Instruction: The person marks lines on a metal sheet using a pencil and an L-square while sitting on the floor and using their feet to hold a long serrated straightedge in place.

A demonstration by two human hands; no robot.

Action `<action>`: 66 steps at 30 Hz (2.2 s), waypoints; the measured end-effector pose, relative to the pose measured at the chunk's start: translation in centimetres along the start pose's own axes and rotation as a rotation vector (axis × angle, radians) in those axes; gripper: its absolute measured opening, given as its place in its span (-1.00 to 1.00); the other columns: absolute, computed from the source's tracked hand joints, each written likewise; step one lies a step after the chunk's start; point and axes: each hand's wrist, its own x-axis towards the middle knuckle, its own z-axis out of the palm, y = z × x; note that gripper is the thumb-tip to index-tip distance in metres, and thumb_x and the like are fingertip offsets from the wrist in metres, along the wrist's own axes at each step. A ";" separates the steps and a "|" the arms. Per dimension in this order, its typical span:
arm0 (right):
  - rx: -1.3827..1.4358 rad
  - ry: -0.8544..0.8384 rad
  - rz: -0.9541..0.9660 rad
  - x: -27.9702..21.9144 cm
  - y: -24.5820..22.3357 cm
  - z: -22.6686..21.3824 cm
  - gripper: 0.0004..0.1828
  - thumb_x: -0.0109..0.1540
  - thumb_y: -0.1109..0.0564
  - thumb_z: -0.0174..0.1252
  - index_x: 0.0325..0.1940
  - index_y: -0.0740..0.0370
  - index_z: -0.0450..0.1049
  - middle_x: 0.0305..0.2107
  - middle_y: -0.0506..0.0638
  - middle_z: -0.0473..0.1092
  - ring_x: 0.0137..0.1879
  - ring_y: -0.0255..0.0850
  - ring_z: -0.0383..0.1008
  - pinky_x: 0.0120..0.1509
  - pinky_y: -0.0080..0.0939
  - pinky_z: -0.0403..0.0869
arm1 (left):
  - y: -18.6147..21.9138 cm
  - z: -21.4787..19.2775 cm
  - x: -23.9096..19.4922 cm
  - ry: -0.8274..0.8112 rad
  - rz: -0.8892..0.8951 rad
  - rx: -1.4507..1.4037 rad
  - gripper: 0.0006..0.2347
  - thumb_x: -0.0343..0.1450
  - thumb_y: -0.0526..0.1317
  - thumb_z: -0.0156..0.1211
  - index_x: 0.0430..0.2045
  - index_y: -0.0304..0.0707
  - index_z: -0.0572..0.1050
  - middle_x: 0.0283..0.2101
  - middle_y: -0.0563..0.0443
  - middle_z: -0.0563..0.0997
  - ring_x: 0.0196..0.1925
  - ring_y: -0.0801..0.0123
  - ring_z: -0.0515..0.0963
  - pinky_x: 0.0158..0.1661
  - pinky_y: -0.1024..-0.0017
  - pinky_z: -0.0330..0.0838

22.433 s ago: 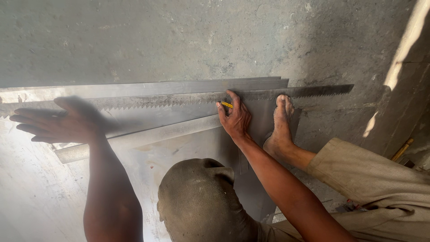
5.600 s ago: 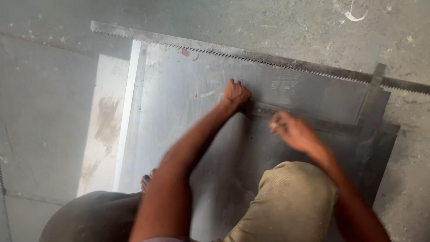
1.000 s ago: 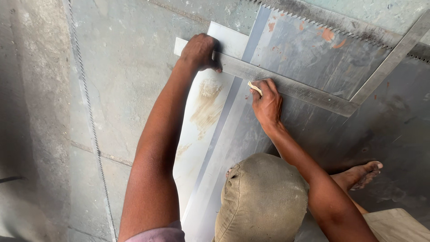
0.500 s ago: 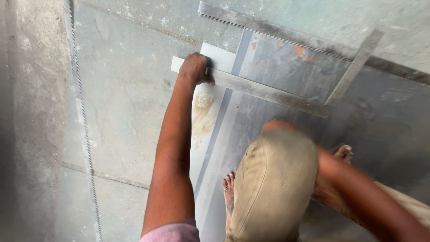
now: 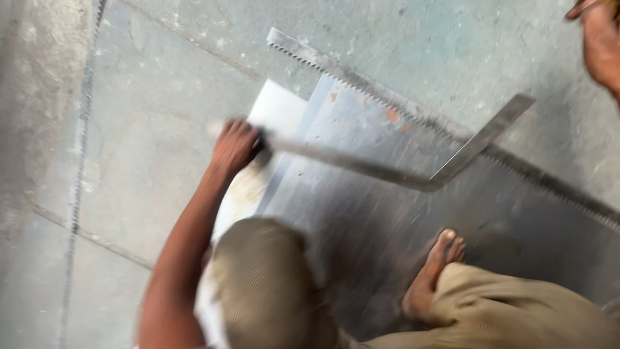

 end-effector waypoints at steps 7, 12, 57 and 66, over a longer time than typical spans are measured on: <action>0.092 -0.451 0.037 -2.3 4.8 18.7 -0.38 0.12 -0.18 0.39 0.16 0.12 0.48 -0.04 0.01 0.53 0.04 0.02 0.56 0.09 0.04 0.49 | 8.8 -4.2 -21.1 0.064 -0.460 -0.011 -0.70 0.32 0.01 0.34 -0.32 -0.23 0.57 -0.23 -0.07 0.59 -0.06 0.09 0.53 0.03 0.12 0.32; 0.101 -0.561 -0.081 -4.2 4.0 24.4 -0.35 0.12 -0.20 0.46 0.10 0.24 0.47 -0.03 0.12 0.51 0.04 0.08 0.55 0.05 0.07 0.50 | 16.2 -10.2 -27.1 -0.113 -0.824 -0.047 -0.71 0.26 0.00 0.40 -0.34 -0.20 0.61 -0.29 0.08 0.61 -0.14 0.24 0.52 0.00 0.17 0.29; 0.404 -0.397 -0.492 -5.1 0.9 21.4 -0.80 0.34 0.34 0.28 0.06 0.32 0.58 -0.06 0.10 0.43 0.01 -0.08 0.56 0.07 -0.17 0.60 | 24.5 6.2 -20.7 -0.100 -1.236 -0.724 -0.40 0.20 -0.01 0.55 0.06 -0.40 0.57 0.00 -0.38 0.64 0.06 -0.16 0.61 0.03 0.06 0.48; 0.338 -0.613 -0.584 -5.3 -1.0 23.1 -0.83 0.27 0.28 0.38 -0.07 0.28 0.56 -0.15 0.02 0.48 -0.06 -0.11 0.58 0.00 -0.13 0.56 | 24.3 5.7 -20.6 -0.137 -1.265 -0.741 -0.41 0.19 -0.01 0.56 0.05 -0.37 0.58 0.00 -0.35 0.64 0.04 -0.13 0.62 0.01 0.05 0.49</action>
